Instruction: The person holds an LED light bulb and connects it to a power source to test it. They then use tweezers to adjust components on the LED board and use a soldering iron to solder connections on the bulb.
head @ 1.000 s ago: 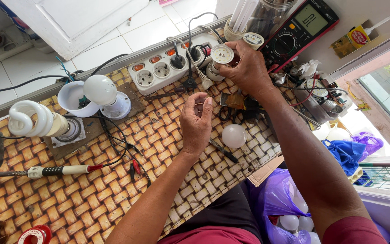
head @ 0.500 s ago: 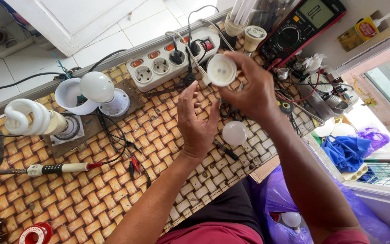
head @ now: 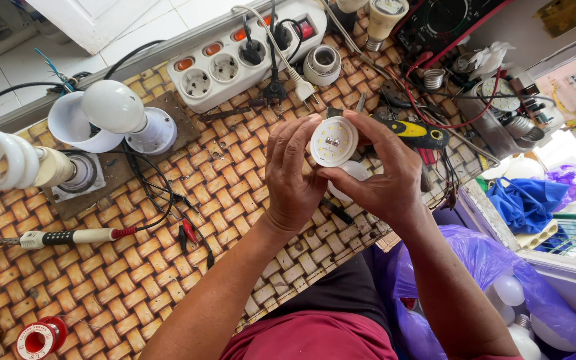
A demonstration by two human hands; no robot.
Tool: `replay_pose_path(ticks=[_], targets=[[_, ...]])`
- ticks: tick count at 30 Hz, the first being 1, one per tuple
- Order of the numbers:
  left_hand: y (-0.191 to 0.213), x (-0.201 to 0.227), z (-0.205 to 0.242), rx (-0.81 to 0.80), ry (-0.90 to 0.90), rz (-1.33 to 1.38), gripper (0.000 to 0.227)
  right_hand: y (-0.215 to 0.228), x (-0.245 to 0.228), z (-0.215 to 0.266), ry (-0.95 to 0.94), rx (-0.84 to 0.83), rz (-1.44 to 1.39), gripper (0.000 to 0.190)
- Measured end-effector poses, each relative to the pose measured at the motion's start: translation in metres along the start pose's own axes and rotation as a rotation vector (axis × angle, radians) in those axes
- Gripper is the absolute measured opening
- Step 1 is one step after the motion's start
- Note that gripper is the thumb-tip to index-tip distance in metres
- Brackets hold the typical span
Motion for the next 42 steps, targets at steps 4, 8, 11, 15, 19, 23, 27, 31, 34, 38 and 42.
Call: replay_pose_path(ticks=[4,8,11,15,19,23,27,31,34,38,42], targets=[[-0.003,0.003,0.001,-0.025,0.001,0.004,0.066,0.003,0.005,0.006,-0.011,0.024,-0.025,0.069],[-0.003,0.003,0.002,-0.022,-0.029,0.017,0.062,0.004,0.009,0.009,-0.028,0.05,-0.041,0.068],[-0.003,0.005,0.001,-0.031,-0.035,0.015,0.061,0.005,0.01,0.011,-0.035,0.052,-0.061,0.068],[-0.003,0.006,-0.001,-0.036,-0.043,0.03,0.056,0.004,0.012,0.015,-0.045,0.051,-0.072,0.067],[-0.003,0.009,-0.001,-0.043,-0.067,0.043,0.054,0.007,0.007,0.017,-0.022,0.089,-0.036,0.066],[-0.005,0.01,0.002,-0.057,-0.088,0.067,0.063,0.012,0.001,0.02,-0.034,0.13,-0.064,0.064],[-0.004,0.016,0.003,-0.072,-0.094,0.105,0.059,0.016,-0.001,0.025,-0.027,0.153,-0.064,0.063],[-0.006,0.014,0.012,-0.106,-0.105,0.087,0.056,0.019,0.005,0.031,-0.04,0.176,-0.09,0.067],[-0.008,0.017,0.014,-0.127,-0.127,0.068,0.059,0.02,0.011,0.037,-0.016,0.193,-0.102,0.067],[-0.009,0.02,0.014,-0.158,-0.134,0.047,0.066,0.022,0.012,0.041,0.029,0.23,-0.086,0.066],[-0.01,0.019,0.016,-0.153,-0.135,0.025,0.067,0.021,0.016,0.043,0.046,0.226,-0.083,0.064]])
Point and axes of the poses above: each hand's wrist, its own z-axis away from the middle knuckle, its own y-axis out of the back of the hand, x = y × z, the point moved 6 cm from there along -z, towards the middle knuckle, and after that the axes turned 14 degrees about x, right-handed, at the moved point
